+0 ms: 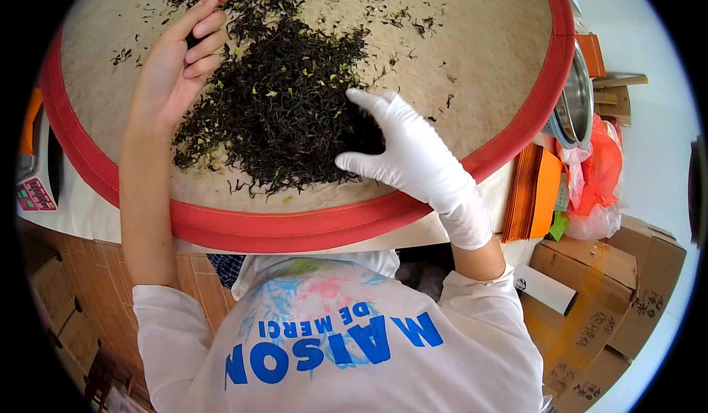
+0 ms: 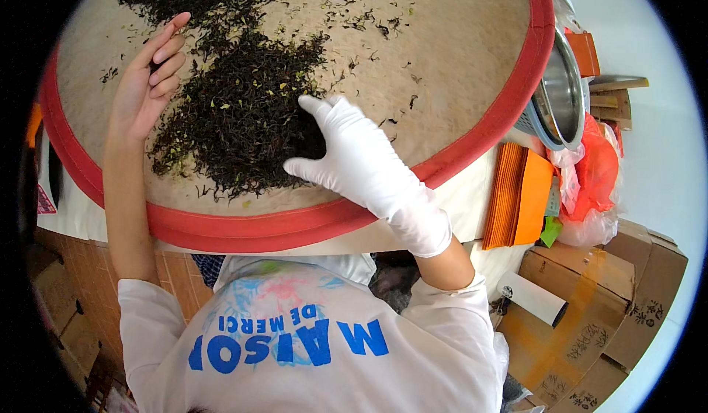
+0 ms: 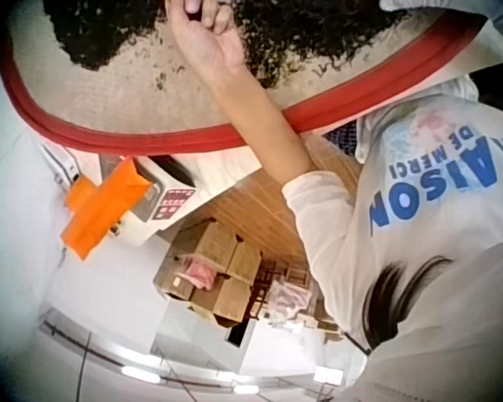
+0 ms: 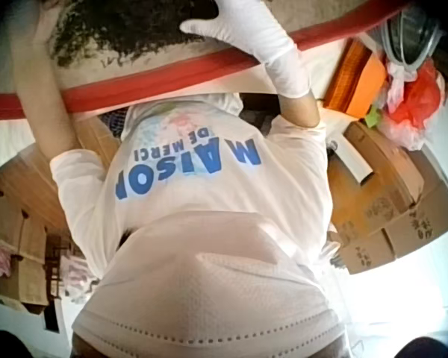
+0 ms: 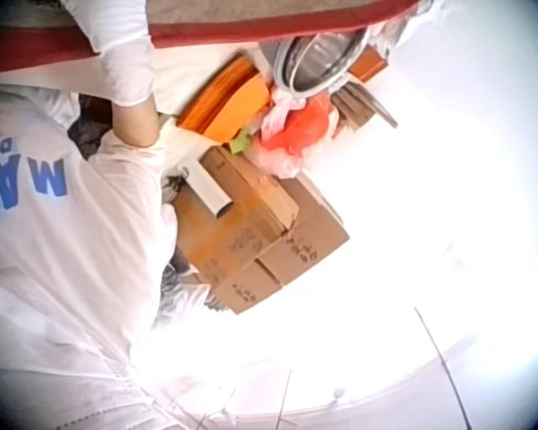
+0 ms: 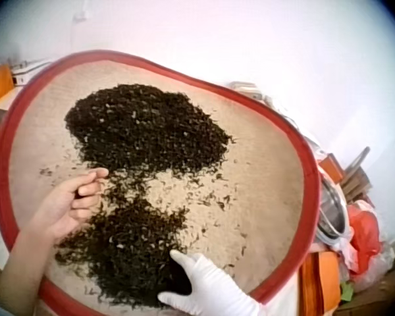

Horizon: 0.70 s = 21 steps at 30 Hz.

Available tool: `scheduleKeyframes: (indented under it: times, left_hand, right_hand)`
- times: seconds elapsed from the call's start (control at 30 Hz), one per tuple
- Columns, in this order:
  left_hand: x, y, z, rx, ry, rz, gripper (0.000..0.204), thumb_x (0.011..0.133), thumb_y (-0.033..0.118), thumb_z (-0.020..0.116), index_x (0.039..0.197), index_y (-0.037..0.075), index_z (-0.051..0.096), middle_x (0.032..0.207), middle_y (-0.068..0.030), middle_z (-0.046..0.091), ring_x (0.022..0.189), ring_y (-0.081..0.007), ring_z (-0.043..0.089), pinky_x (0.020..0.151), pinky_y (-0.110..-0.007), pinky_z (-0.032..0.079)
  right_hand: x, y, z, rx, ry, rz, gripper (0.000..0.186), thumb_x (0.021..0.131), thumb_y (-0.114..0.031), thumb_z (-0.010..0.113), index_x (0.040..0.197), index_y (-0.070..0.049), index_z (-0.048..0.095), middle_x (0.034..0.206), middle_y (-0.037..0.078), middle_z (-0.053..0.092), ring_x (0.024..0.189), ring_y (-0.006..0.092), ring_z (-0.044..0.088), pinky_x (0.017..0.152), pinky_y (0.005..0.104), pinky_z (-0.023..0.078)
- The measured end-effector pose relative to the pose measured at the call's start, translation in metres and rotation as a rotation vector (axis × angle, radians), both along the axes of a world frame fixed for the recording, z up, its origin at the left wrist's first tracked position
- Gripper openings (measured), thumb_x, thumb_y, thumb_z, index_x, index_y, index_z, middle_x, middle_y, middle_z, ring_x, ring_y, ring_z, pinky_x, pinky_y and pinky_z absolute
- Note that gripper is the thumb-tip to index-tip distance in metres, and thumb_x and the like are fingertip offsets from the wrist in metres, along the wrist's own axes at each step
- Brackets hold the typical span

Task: The person sorts dark tea leaves on a large circular tray, picking out lighter-colored stems and debris by hand. They then use an orange scoop to transfer the sorted leaves into an orange paper bag.

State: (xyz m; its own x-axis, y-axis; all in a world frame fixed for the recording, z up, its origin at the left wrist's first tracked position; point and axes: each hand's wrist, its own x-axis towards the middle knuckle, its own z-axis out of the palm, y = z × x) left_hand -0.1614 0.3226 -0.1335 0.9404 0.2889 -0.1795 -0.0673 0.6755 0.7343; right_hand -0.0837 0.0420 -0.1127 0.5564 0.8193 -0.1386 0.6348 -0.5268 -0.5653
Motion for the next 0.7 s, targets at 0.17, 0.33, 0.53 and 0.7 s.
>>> scheduleKeyframes:
  times: [0.17, 0.33, 0.53, 0.7]
  left_hand:
    - [0.000, -0.003, -0.002, -0.005, 0.036, -0.012, 0.034, 0.103, 0.017, 0.043, 0.131, -0.002, 0.047, 0.072, 0.0074, 0.032, 0.053, 0.0005, 0.025, 0.040, -0.015, 0.023]
    - [0.002, -0.002, -0.005, -0.013, 0.030, -0.036, 0.033, 0.104, 0.017, 0.042, 0.131, -0.001, 0.047, 0.072, 0.0066, 0.032, 0.053, 0.0000, 0.026, 0.039, -0.016, 0.023]
    - [0.000, -0.002, -0.003, -0.002, 0.014, -0.046, 0.034, 0.103, 0.018, 0.043, 0.130, -0.001, 0.047, 0.072, 0.0074, 0.032, 0.054, 0.0005, 0.025, 0.040, -0.016, 0.022]
    - [0.000, -0.007, 0.003, 0.051, 0.046, -0.017, 0.034, 0.103, 0.018, 0.043, 0.130, -0.001, 0.047, 0.072, 0.0076, 0.032, 0.054, 0.0006, 0.025, 0.040, -0.015, 0.023]
  right_hand:
    - [0.011, 0.015, 0.004, 0.203, -0.169, -0.025, 0.037, 0.085, -0.021, 0.069, 0.117, -0.006, 0.062, 0.097, 0.015, 0.063, 0.088, 0.0313, 0.062, 0.078, 0.0376, 0.049]
    - [0.011, 0.034, -0.007, 0.197, -0.320, 0.002, 0.017, 0.083, -0.020, 0.068, 0.093, -0.006, 0.067, 0.084, 0.012, 0.066, 0.081, 0.0311, 0.064, 0.073, 0.0400, 0.051]
    - [0.014, 0.029, -0.005, 0.246, 0.051, -0.132, 0.014, 0.087, -0.016, 0.064, 0.095, -0.005, 0.068, 0.078, 0.013, 0.067, 0.074, 0.0256, 0.064, 0.071, 0.0350, 0.050]
    - [0.014, 0.024, 0.012, 0.281, 0.505, -0.243, 0.019, 0.096, -0.015, 0.056, 0.102, 0.000, 0.068, 0.077, 0.001, 0.065, 0.071, 0.0088, 0.055, 0.070, 0.0251, 0.048]
